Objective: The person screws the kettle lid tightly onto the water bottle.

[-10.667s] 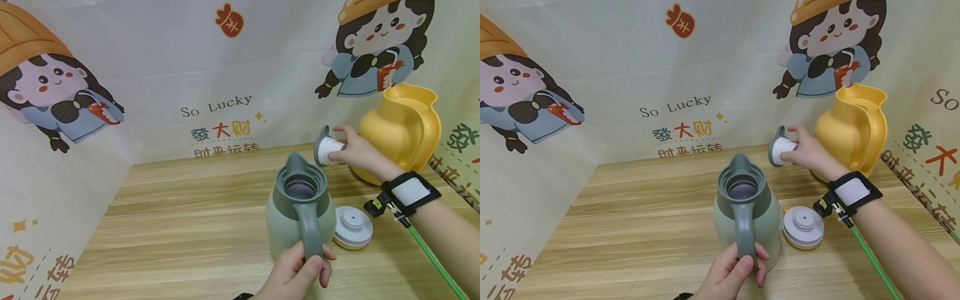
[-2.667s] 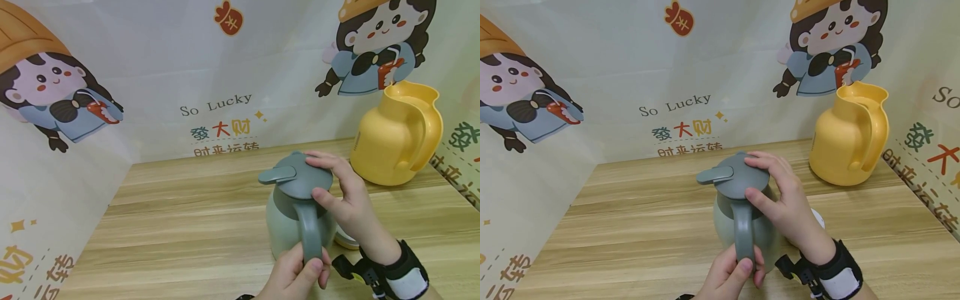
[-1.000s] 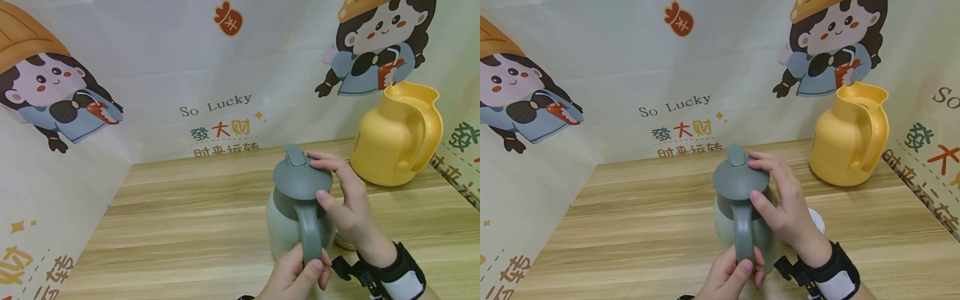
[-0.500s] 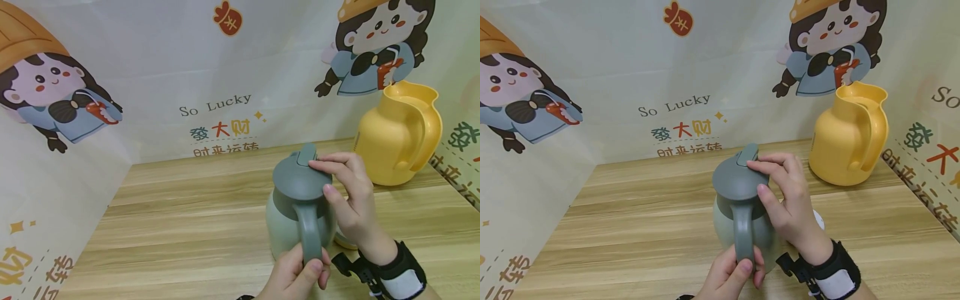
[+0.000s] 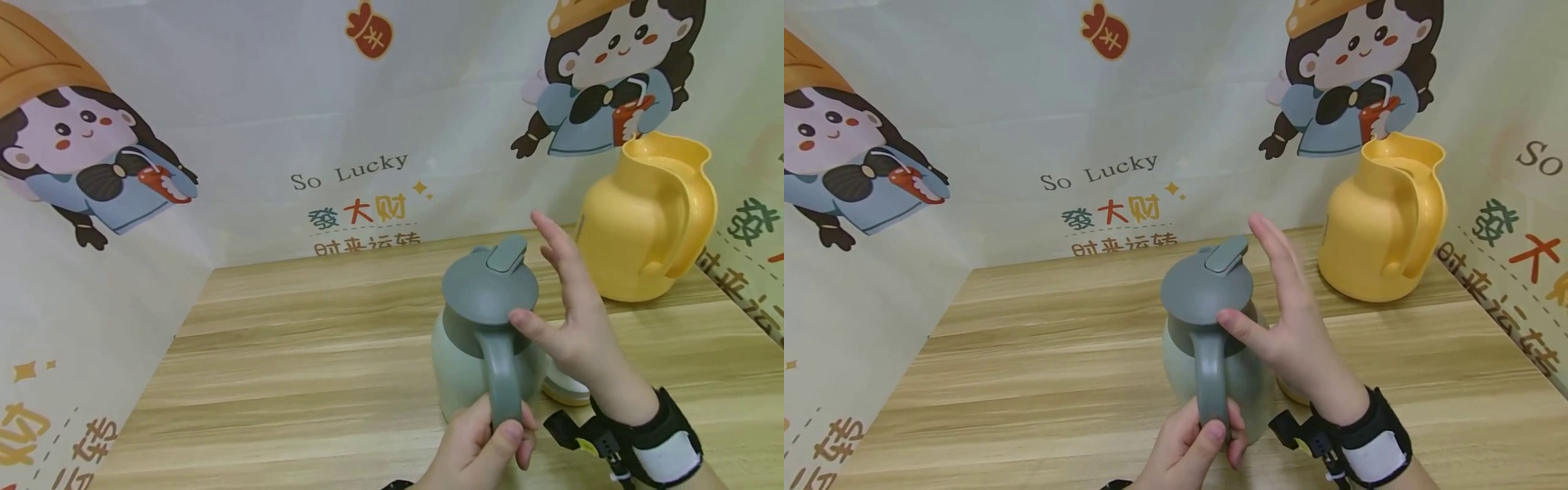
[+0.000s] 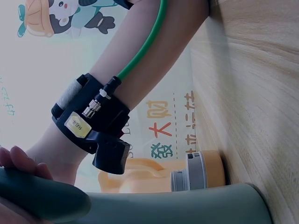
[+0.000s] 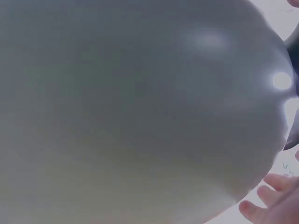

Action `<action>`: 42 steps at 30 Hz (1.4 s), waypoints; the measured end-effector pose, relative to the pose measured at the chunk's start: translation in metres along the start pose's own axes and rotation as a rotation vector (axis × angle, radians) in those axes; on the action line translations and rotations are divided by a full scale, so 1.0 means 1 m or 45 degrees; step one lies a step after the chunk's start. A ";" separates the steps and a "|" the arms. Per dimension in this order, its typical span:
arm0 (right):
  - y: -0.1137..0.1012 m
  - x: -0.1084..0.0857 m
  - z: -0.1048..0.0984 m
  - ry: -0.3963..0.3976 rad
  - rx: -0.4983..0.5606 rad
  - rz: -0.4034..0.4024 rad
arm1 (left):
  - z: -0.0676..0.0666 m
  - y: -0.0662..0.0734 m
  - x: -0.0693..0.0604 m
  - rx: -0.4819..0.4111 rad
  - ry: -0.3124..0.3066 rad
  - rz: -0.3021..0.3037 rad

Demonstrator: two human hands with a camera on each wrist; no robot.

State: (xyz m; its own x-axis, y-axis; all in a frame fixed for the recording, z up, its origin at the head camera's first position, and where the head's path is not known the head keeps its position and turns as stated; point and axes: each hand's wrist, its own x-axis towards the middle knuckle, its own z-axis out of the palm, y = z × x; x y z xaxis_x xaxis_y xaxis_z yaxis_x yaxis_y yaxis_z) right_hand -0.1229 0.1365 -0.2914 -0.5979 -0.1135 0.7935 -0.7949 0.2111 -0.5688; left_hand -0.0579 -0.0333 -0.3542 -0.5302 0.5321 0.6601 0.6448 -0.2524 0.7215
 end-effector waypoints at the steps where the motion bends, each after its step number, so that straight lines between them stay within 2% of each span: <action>1: 0.001 0.000 0.000 -0.036 0.042 0.022 | 0.000 0.000 0.000 -0.001 0.000 0.000; 3: 0.002 -0.001 0.000 -0.082 0.109 0.062 | 0.000 0.000 0.000 -0.011 -0.001 -0.009; 6: 0.003 -0.001 0.001 -0.089 0.155 0.098 | 0.000 0.001 0.000 -0.032 -0.002 -0.028; 16: -0.004 -0.002 0.008 0.098 0.180 0.140 | 0.000 0.002 -0.001 -0.048 -0.002 -0.060; 23: -0.012 -0.004 0.013 0.162 0.051 0.170 | 0.000 0.004 -0.002 -0.082 0.007 -0.096; 28: -0.015 -0.005 0.018 0.238 -0.073 0.082 | 0.000 0.005 -0.001 -0.107 0.010 -0.115; 31: -0.016 -0.005 0.021 0.269 -0.131 0.014 | -0.001 0.004 -0.001 -0.073 0.010 -0.097; 37: -0.018 -0.005 0.018 0.240 -0.177 -0.046 | 0.000 0.003 0.000 -0.029 0.001 -0.054; 42: -0.026 -0.004 0.004 0.143 -0.201 -0.006 | 0.000 0.001 0.000 0.008 -0.002 -0.012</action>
State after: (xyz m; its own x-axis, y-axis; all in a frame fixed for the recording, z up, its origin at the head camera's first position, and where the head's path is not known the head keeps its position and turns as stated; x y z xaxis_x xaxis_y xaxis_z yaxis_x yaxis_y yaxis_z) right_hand -0.1004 0.1271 -0.2805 -0.5720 -0.0076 0.8202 -0.7663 0.3616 -0.5311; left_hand -0.0574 -0.0338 -0.3531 -0.5352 0.5358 0.6531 0.6433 -0.2426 0.7261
